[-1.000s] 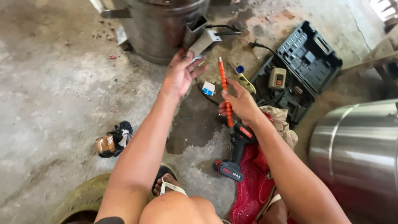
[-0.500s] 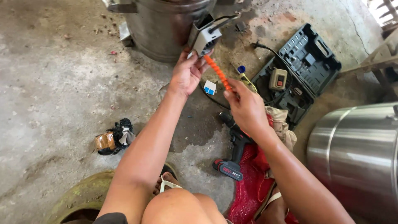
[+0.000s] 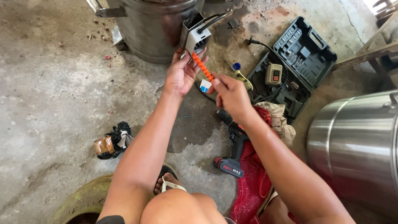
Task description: Repairing electrical components on a stainless steel appliance using a power drill and other tools.
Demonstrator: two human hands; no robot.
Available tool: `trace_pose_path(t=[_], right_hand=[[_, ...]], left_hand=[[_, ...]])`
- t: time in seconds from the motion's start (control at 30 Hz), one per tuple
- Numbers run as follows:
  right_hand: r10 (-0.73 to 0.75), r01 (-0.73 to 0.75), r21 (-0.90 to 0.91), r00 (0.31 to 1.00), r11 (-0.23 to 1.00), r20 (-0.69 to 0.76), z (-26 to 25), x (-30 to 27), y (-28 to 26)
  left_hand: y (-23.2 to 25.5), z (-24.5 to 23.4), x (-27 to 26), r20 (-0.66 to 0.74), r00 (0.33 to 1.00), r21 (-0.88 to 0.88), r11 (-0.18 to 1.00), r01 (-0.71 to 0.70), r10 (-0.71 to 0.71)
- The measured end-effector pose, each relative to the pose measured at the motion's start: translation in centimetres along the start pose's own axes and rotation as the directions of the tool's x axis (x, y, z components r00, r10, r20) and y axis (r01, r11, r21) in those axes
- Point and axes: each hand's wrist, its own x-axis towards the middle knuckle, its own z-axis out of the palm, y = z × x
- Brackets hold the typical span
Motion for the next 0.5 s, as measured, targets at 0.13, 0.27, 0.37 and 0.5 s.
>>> trace_pose_path(t=[0.13,0.27,0.37,0.5], right_hand=[[0.210,-0.209,0.265,0.977,0.941,0.024,-0.8,0.1,-2.9],[0.234,-0.222,0.296,0.972,0.929,-0.006,-1.1,0.7,-1.2],[0.112,-0.114,-0.019,0.988,0.993,-0.103,-1.9,1.6,0.0],[-0.037,-0.024,-0.454,0.991,0.891,-0.125,-1.4,0.7,-1.7]], left_hand=[[0.2,0.9,-0.4,0.007,1.000,-0.010,1.000,-0.010,0.010],[0.1,0.3,-0.3,0.018,1.000,-0.012,1.000,-0.005,0.005],[0.0,0.4,-0.2,0.030,0.999,-0.003,1.000,-0.011,0.011],[0.1,0.8,-0.5,0.036,0.999,-0.002,1.000,-0.022,0.022]])
